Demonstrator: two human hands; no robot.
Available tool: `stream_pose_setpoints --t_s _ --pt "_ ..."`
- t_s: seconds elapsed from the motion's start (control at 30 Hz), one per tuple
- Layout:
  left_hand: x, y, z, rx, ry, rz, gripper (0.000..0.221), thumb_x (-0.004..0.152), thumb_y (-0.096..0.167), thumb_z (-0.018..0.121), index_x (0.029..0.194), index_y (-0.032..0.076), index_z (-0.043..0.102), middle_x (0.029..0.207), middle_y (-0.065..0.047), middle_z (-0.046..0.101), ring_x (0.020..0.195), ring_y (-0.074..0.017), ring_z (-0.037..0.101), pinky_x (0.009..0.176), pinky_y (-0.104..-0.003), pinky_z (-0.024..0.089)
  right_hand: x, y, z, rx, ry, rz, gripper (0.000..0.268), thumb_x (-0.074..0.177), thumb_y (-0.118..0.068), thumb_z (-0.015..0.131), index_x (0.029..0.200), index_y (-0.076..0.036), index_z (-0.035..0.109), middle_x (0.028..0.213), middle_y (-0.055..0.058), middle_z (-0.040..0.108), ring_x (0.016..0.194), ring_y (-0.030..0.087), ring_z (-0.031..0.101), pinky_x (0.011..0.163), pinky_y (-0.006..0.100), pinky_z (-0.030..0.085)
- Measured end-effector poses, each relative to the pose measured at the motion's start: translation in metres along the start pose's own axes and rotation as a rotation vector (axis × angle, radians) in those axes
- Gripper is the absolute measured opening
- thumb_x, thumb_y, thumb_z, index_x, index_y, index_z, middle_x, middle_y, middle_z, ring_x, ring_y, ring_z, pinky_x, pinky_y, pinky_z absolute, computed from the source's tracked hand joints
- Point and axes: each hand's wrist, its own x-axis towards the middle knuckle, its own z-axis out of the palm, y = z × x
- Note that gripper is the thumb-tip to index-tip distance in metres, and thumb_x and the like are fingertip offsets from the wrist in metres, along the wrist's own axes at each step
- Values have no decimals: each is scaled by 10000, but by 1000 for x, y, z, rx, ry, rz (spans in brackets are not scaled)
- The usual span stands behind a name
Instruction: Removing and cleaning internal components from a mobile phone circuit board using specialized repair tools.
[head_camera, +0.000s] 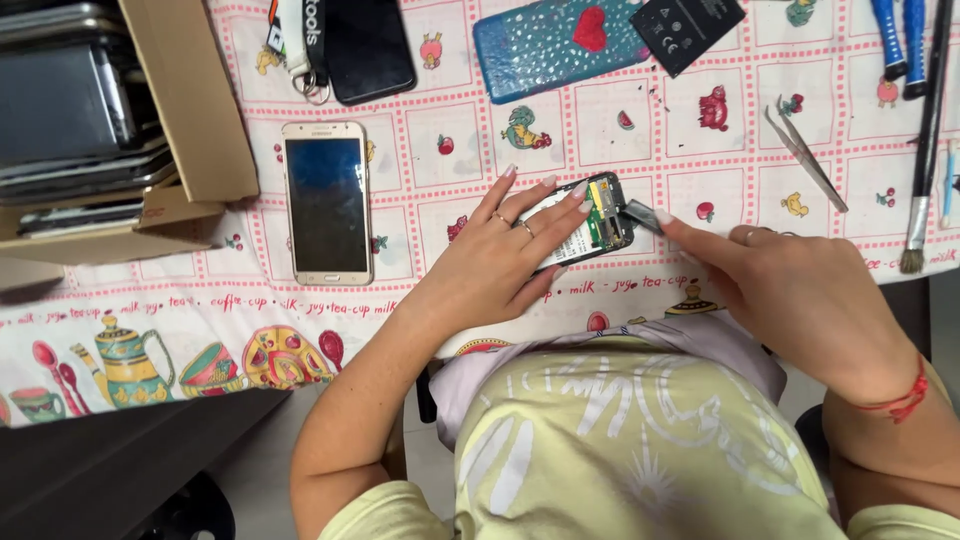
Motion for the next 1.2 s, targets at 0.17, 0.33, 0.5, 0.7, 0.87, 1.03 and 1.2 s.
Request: stream_pose_setpoints --t_s 0.17,0.33,0.5,0.7,0.87,1.03,1.2 --pt "0 0 -2 31 -8 -10 656 1001 298 616 1576 111 362 1645 -69 416 1486 -341 409 1268 -578 230 12 -13 22 155 258 -156 541 993 -239 630 1518 -361 579 732 -34 629 600 231 650 437 411 432" --pt "-1 0 1 25 11 -2 642 1006 305 614 1568 109 373 1644 -58 417 1472 -334 431 1269 -580 234 5 7 1 -85 158 -40 534 951 -372 628 1473 -467 568 787 -79 666 622 210 705 471 387 514" --pt "0 0 2 29 21 -6 672 1003 308 615 1581 101 343 1644 -63 423 1476 -333 438 1276 -565 232 29 -11 23 194 352 -143 460 1028 -237 635 1475 -347 631 793 -33 665 647 236 665 458 424 481" --pt "0 -1 0 28 21 4 684 977 301 635 1570 100 358 1635 -74 431 1472 -323 431 1271 -571 232 22 4 15 -99 293 -59 549 968 -281 618 1497 -424 602 705 -52 642 497 246 638 418 399 453" --pt "-2 -2 4 -3 69 25 543 963 278 668 1470 145 528 1617 -87 428 1442 -354 451 1249 -608 248 29 -11 9 104 430 -153 487 1048 -113 651 1506 -279 656 644 -23 579 453 153 485 380 330 378" --pt "-3 -1 2 19 74 22 546 953 277 662 1463 136 530 1618 -91 424 1439 -353 457 1247 -607 248 22 6 13 132 201 -93 491 1004 -254 580 1474 -395 591 884 -8 741 695 286 712 541 454 532" --pt "-3 0 3 39 82 19 542 962 285 662 1466 140 523 1620 -92 422 1443 -346 458 1257 -589 250 10 19 -3 -26 1 27 515 974 -458 530 1486 -506 511 910 14 738 727 323 757 594 471 568"
